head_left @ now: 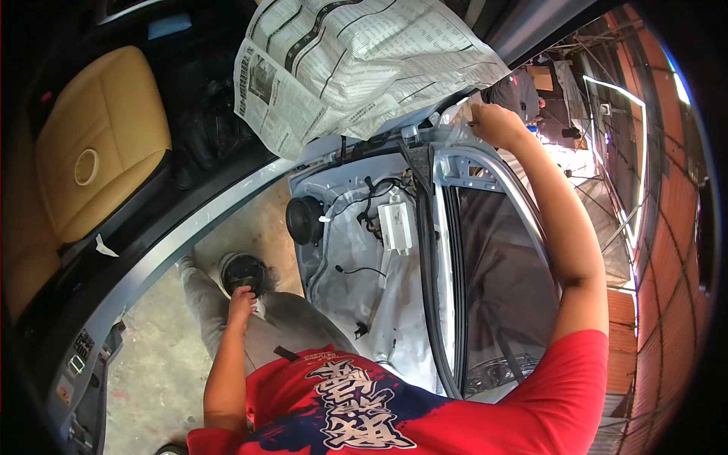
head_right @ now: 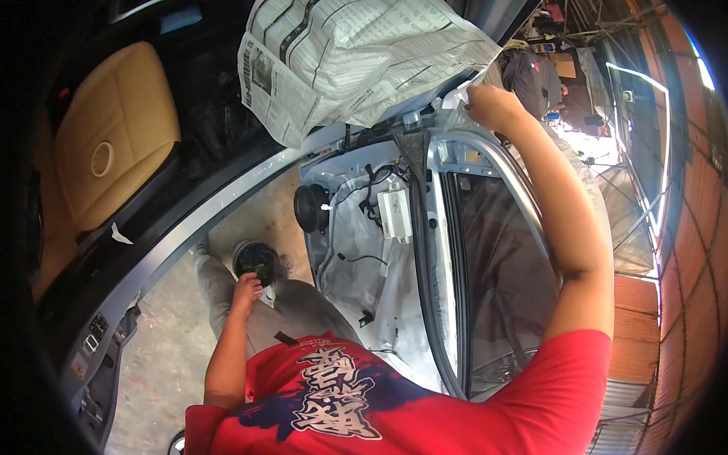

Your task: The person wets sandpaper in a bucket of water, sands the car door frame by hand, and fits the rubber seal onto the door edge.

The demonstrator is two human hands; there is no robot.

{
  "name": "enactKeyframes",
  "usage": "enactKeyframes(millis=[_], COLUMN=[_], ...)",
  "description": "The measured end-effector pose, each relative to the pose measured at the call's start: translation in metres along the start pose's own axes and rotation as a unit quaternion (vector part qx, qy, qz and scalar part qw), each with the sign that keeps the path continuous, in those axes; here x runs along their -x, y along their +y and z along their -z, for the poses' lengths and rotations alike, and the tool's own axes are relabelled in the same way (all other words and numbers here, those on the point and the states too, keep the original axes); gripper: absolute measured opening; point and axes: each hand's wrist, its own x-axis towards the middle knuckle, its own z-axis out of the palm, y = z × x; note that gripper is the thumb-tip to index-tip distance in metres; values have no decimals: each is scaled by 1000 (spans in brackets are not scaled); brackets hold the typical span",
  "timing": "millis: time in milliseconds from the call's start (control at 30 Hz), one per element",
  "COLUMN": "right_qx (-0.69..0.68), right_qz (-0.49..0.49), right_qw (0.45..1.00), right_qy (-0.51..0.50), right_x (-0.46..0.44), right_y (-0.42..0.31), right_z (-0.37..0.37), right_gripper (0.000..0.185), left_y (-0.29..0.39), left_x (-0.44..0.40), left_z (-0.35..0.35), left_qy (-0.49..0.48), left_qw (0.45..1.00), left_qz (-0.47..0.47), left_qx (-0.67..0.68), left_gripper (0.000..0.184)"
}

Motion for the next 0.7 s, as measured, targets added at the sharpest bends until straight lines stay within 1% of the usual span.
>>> enactKeyframes(millis=[100,200,300,400,533,700], right_qx=[22,19,6,29,45,68], right_qz=[5,4,6,16,21,25], right_qw=[1000,1000,997,999,999,997], right_qy=[-18,-5,-83,-9,-18,-7], right_x=[-8,-2,-9,-10,-6,-6], right_y=[1,-5,3,-2,-4,-15], right_z=[1,4,6,-2,-3,2], right_gripper=[26,27,27,25,24,22], left_y=[-1,-3,-4,-5,-8,2], left_x=[-2,-5,0,-3,-5,2], left_z=[-3,-1,1,1,5,-1], left_qy=[2,1,8,5,-2,10], left_qw=[1000,1000,1000,1000,1000,1000], left_qz=[-1,-2,0,0,-15,-2], left_qx=[1,-3,-8,-6,8,10], left_gripper=[34,33,32,33,34,34])
